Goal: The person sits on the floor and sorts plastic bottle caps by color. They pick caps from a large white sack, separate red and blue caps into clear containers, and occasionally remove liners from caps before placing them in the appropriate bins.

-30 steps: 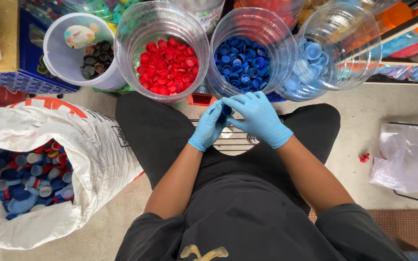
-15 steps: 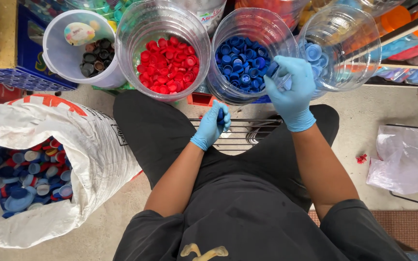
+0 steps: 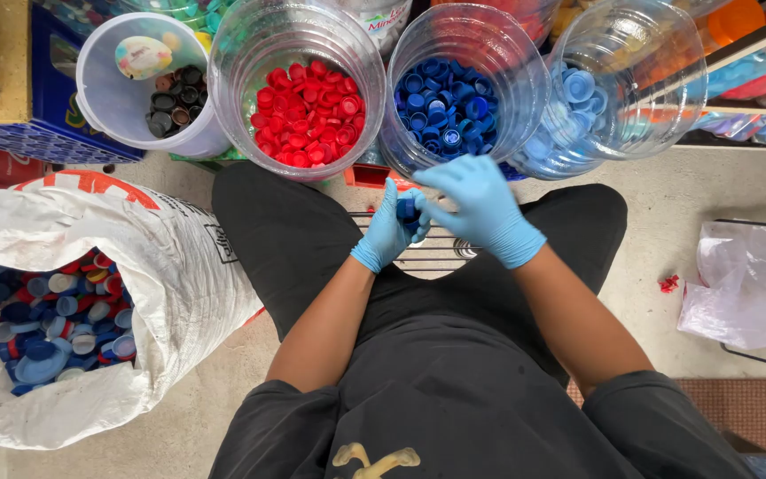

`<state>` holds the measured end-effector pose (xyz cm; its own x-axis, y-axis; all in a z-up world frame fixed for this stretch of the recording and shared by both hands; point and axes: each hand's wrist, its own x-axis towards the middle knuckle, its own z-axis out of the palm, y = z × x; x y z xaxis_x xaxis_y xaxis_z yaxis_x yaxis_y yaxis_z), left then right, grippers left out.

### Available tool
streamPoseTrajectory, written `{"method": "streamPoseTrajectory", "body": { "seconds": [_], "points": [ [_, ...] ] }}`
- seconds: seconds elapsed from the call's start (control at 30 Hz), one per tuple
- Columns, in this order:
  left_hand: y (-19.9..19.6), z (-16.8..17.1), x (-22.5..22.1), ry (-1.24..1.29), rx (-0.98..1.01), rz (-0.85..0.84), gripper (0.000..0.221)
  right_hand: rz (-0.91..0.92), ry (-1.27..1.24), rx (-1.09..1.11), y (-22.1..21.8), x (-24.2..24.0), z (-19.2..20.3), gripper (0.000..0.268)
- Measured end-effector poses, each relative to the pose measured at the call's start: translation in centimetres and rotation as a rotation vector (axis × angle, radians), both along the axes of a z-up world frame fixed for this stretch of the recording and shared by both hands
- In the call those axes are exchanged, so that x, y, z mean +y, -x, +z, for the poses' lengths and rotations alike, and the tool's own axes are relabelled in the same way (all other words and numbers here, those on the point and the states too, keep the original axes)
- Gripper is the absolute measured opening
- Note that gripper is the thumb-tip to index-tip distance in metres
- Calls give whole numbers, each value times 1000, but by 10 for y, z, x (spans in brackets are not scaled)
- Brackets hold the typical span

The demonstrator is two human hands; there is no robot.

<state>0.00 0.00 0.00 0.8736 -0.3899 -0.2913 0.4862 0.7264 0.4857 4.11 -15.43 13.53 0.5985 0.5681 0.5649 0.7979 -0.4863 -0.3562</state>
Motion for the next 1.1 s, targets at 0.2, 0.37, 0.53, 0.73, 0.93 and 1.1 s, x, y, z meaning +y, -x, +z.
{"method": "streamPoseTrajectory", "body": {
  "seconds": [0.2,0.37,0.53,0.73,0.93,1.1],
  "points": [
    [5,-3,-7,-8,130,68,59,-30,370,59,21,6,-55,53],
    [0,-28,-13,-78,113,57,57,-78,340,68,20,1,-68,46],
    [0,-68,-16,-137,124,2,66,-91,360,60,23,-1,-73,45],
    [0,-50,-15,-113,136,-32,71,-60,237,92,22,-7,-55,45],
    [-2,-20,-5,-100,-20,-59,84,-109,-253,-103,9,-14,7,38],
    [-4,-27,-5,-66,-37,-58,83,-143,-483,-384,-12,-51,18,40]
  ]
}}
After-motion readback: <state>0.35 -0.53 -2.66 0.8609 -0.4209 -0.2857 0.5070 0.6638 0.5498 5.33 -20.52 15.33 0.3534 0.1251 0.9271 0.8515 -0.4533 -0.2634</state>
